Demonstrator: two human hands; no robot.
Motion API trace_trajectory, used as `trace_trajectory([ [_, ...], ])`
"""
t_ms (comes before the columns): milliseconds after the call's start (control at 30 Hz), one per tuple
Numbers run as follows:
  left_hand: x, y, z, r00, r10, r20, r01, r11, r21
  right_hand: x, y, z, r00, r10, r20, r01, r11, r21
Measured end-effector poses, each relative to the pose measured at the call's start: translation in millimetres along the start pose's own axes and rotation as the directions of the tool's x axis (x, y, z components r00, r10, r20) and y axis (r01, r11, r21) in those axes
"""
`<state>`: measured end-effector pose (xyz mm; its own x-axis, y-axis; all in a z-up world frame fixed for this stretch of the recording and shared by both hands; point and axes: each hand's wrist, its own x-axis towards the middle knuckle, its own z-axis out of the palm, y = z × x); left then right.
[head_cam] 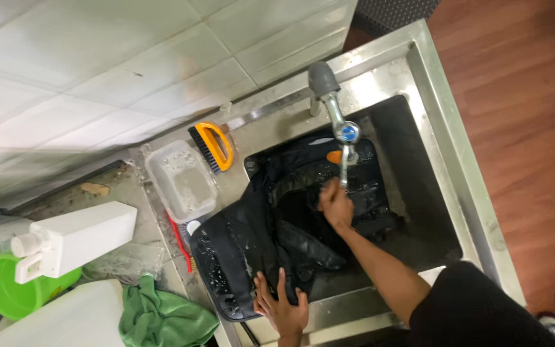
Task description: The person washes a black bag in a stainless steel sink using a brush and running water. They scrub the exterior and interior of the bag, rinse it thoroughly, and squeeze out excess water.
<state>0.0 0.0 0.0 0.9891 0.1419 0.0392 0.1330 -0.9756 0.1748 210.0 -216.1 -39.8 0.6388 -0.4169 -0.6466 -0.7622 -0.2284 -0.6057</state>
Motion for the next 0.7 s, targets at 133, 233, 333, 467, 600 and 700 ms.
trace_trajectory([
  [133,-2,-1,-2,1.000,0.004,-0.026,-0.004,1.000,-0.019,4,30,49,0.977,-0.213,-0.008,0.211,0.974,-0.087],
  [233,2,3,-2,0.999,-0.027,0.034,0.027,1.000,-0.001,2,47,23,0.802,-0.587,0.111,0.596,0.772,-0.222],
  [333,4,4,-5,0.993,0.015,-0.115,-0.019,0.999,-0.033,1,46,-14,0.719,-0.481,0.501,0.690,0.577,-0.436],
  [467,5,-2,12,1.000,-0.012,-0.007,0.012,1.000,-0.015,-12,10,-8,0.846,-0.478,0.236,0.532,0.779,-0.331],
  [600,-1,-2,4,1.000,-0.004,-0.022,0.004,1.000,0.000,5,45,57,0.622,-0.674,0.398,0.757,0.647,-0.089],
  [700,3,1,2,0.999,0.009,-0.053,-0.010,1.000,-0.024,42,56,66,0.905,-0.370,0.211,0.419,0.864,-0.280],
])
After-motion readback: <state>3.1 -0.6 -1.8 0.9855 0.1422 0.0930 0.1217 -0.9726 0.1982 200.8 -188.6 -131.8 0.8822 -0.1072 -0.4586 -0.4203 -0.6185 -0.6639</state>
